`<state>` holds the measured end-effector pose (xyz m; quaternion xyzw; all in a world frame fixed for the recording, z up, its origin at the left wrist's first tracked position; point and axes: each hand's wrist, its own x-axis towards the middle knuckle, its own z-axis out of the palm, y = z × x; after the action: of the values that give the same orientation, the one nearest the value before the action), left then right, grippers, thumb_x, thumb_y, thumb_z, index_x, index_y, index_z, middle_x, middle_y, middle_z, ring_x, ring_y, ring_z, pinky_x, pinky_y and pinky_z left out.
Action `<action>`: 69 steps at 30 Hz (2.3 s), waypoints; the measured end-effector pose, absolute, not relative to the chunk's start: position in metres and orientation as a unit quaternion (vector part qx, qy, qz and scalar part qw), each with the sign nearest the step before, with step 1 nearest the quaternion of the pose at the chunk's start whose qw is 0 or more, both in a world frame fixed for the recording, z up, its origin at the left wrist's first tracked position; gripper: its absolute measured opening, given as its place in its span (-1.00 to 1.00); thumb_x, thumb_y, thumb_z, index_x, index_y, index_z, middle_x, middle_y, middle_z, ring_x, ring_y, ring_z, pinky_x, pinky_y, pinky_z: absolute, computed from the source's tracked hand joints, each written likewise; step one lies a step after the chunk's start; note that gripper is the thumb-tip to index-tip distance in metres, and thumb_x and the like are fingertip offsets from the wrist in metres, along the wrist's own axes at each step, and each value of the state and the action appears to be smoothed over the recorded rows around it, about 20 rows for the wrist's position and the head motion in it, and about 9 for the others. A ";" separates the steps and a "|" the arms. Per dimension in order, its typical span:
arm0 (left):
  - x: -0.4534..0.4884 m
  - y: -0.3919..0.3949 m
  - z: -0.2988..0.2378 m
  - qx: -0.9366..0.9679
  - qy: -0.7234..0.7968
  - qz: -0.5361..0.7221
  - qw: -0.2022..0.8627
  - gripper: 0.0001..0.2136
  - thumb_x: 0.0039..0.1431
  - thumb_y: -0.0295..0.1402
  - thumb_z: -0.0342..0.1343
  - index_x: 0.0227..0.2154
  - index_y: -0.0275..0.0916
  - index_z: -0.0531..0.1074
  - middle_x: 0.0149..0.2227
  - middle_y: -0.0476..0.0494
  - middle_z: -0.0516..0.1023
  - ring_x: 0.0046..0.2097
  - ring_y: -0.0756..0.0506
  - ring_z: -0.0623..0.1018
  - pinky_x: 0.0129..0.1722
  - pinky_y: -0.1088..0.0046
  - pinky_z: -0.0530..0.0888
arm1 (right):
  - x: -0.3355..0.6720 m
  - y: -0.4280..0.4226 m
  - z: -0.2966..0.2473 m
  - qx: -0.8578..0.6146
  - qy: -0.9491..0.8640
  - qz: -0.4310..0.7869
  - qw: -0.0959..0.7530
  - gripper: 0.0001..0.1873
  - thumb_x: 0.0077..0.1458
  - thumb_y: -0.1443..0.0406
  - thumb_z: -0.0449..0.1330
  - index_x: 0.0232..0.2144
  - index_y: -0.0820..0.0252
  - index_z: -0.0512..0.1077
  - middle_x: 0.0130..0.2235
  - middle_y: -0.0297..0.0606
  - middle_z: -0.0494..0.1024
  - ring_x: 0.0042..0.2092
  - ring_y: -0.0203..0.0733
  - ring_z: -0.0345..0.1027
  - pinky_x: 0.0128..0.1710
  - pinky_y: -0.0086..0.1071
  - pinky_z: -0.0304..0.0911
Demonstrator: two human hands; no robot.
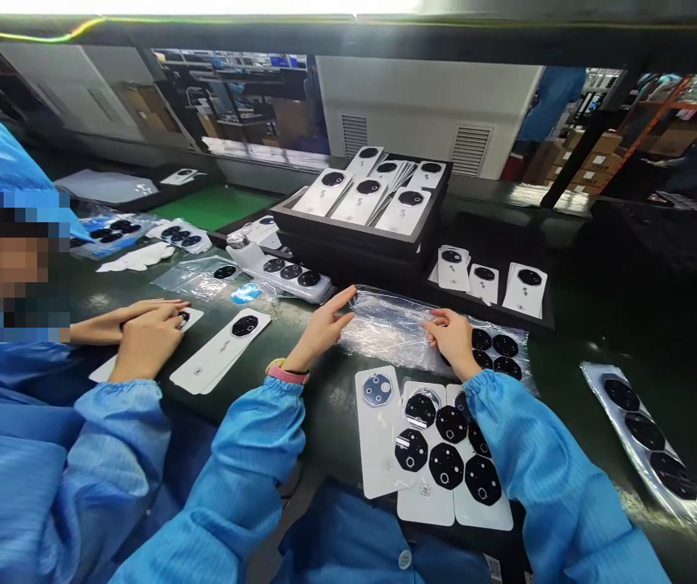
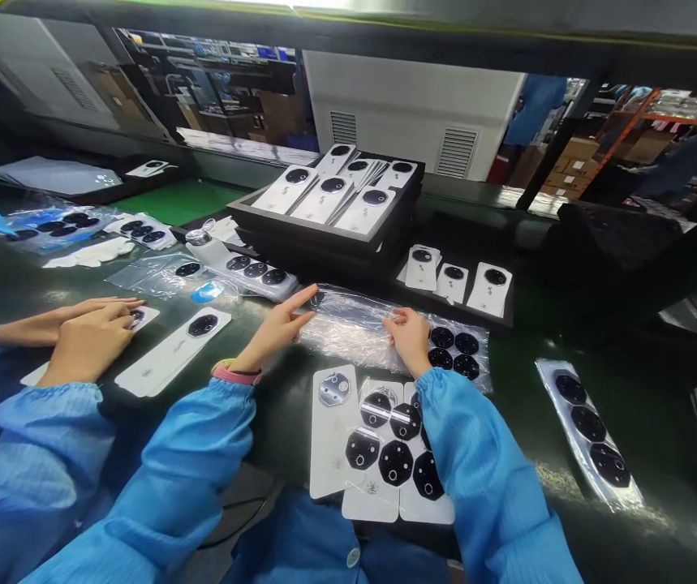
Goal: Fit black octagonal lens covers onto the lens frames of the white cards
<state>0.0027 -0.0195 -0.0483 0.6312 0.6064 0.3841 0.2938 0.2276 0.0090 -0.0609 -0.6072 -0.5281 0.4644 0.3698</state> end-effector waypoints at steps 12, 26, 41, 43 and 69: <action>-0.009 -0.004 -0.081 0.694 0.630 0.282 0.204 -0.55 0.18 -0.48 0.11 0.14 -0.25 0.27 0.26 -0.26 0.20 0.23 -0.23 0.29 0.15 0.07 0.35 | 0.223 0.015 -0.078 -0.622 -0.624 0.314 0.354 -0.61 0.18 0.27 0.19 0.04 0.21 0.30 -0.15 -0.25 0.47 -0.27 -0.25 0.41 -0.25 -0.25 0.40; -0.006 -0.004 -0.081 0.715 0.653 0.222 0.111 -0.56 0.22 -0.43 0.07 0.17 -0.25 0.23 0.25 -0.27 0.21 0.18 -0.18 0.37 0.15 0.16 0.36 | 0.220 0.025 -0.080 -0.616 -0.704 0.187 0.300 -0.62 0.20 0.23 0.18 0.04 0.22 0.31 -0.08 -0.20 0.46 -0.11 -0.14 0.40 -0.11 -0.13 0.36; 0.020 -0.006 -0.083 0.783 0.596 0.179 0.000 -0.58 0.24 -0.36 -0.06 0.15 -0.25 0.29 0.25 -0.21 0.23 0.29 -0.26 0.16 0.26 0.08 0.15 | 0.223 0.005 -0.062 -0.520 -0.837 0.129 0.115 -0.54 0.14 0.15 0.20 0.05 0.22 0.36 0.19 -0.05 0.31 0.24 0.03 0.10 0.22 0.01 -0.01; 0.027 -0.004 -0.088 0.805 0.572 0.158 0.018 -0.57 0.22 -0.31 -0.02 0.15 -0.16 0.29 0.25 -0.13 0.23 0.30 -0.25 0.15 0.27 0.06 0.12 | 0.218 0.000 -0.065 -0.504 -0.848 0.140 0.087 -0.38 0.11 0.09 0.20 0.14 0.29 0.29 0.26 0.03 0.20 0.31 0.08 -0.04 0.29 0.01 -0.19; 0.082 -0.121 -0.054 0.661 0.653 0.113 0.350 -0.86 0.14 -0.37 -0.10 -0.42 -0.21 0.35 -0.66 0.05 0.45 -0.64 -0.06 0.47 -0.52 0.49 0.37 | 0.378 -0.162 -0.060 -0.698 -0.474 0.505 0.183 -0.77 -0.26 0.09 0.18 -0.64 0.12 0.42 -0.70 -0.40 0.41 -0.66 -0.28 0.31 -0.65 -0.44 0.21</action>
<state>0.0816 -0.1212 -0.0545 0.6615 0.6533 0.1132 0.3505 0.3781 -0.1623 -0.0596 -0.6978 -0.4737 0.5051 0.1833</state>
